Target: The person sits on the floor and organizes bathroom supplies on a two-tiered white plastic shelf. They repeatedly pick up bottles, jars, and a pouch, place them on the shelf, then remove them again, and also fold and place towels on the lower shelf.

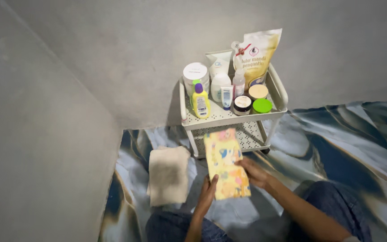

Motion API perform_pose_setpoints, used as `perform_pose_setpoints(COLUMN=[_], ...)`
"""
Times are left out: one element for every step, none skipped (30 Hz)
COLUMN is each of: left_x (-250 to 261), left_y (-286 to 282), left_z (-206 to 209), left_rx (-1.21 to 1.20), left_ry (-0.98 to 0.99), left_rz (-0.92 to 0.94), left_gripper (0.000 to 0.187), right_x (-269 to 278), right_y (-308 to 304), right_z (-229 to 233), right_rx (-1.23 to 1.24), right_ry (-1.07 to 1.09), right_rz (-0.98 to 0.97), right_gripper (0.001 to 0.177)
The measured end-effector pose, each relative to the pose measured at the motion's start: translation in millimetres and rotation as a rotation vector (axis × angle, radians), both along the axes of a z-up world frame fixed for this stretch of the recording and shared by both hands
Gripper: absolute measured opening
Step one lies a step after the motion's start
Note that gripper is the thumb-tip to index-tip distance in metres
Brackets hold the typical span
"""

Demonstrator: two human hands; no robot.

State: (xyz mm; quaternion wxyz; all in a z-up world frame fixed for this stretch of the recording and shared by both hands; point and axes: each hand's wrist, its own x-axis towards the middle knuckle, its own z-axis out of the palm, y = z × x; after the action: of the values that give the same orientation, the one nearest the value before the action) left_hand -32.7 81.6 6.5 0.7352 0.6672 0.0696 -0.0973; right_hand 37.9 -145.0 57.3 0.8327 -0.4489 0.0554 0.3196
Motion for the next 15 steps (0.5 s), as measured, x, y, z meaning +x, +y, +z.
perform_pose_setpoints(left_x=[6, 15, 25, 34, 44, 57, 67, 73, 79, 84, 88, 90, 93, 95, 94], left_y=[-4, -9, -13, -15, -16, -16, -17, -18, -19, -20, -22, -24, -26, -27, -28], left_z=[5, 10, 14, 17, 18, 20, 20, 19, 18, 16, 14, 11, 9, 7, 5], left_rx=[-0.096, -0.073, -0.051, -0.025, -0.058, -0.089, -0.120, -0.102, -0.083, -0.063, -0.051, -0.036, -0.022, 0.151, 0.324], left_ry=[0.019, -0.009, -0.037, -0.063, -0.110, -0.160, -0.210, -0.219, -0.227, -0.237, -0.203, -0.167, -0.132, -0.227, -0.322], left_rz=[-0.023, -0.005, 0.013, 0.035, 0.079, 0.125, 0.170, 0.245, 0.320, 0.394, 0.430, 0.467, 0.504, 0.529, 0.550], left_gripper=[0.049, 0.047, 0.045, 0.044, 0.044, 0.044, 0.045, 0.048, 0.052, 0.056, 0.057, 0.057, 0.058, 0.057, 0.057], right_x=[11, 22, 34, 48, 61, 73, 86, 99, 111, 124, 135, 145, 157, 166, 173], right_y=[-1, -3, -4, 1, 4, 9, 16, 21, 26, 35, 41, 47, 53, 58, 61], right_z=[5, 8, 11, 12, 12, 11, 9, 6, 2, -4, -12, -20, -29, -39, -48], right_rx=[0.002, 0.005, -0.012, -0.026, -0.040, -0.029, -0.018, -0.007, 0.012, 0.033, 0.054, 0.066, 0.078, 0.092, 0.067], right_ry=[-0.012, -0.025, -0.038, -0.049, -0.061, -0.076, -0.090, -0.104, -0.104, -0.105, -0.105, -0.083, -0.061, -0.040, -0.060], right_rz=[-0.026, -0.052, -0.075, -0.094, -0.113, -0.118, -0.122, -0.126, -0.152, -0.178, -0.203, -0.187, -0.170, -0.154, -0.160], right_gripper=[0.043, 0.044, 0.043, 0.042, 0.041, 0.040, 0.039, 0.039, 0.040, 0.042, 0.045, 0.043, 0.042, 0.043, 0.044])
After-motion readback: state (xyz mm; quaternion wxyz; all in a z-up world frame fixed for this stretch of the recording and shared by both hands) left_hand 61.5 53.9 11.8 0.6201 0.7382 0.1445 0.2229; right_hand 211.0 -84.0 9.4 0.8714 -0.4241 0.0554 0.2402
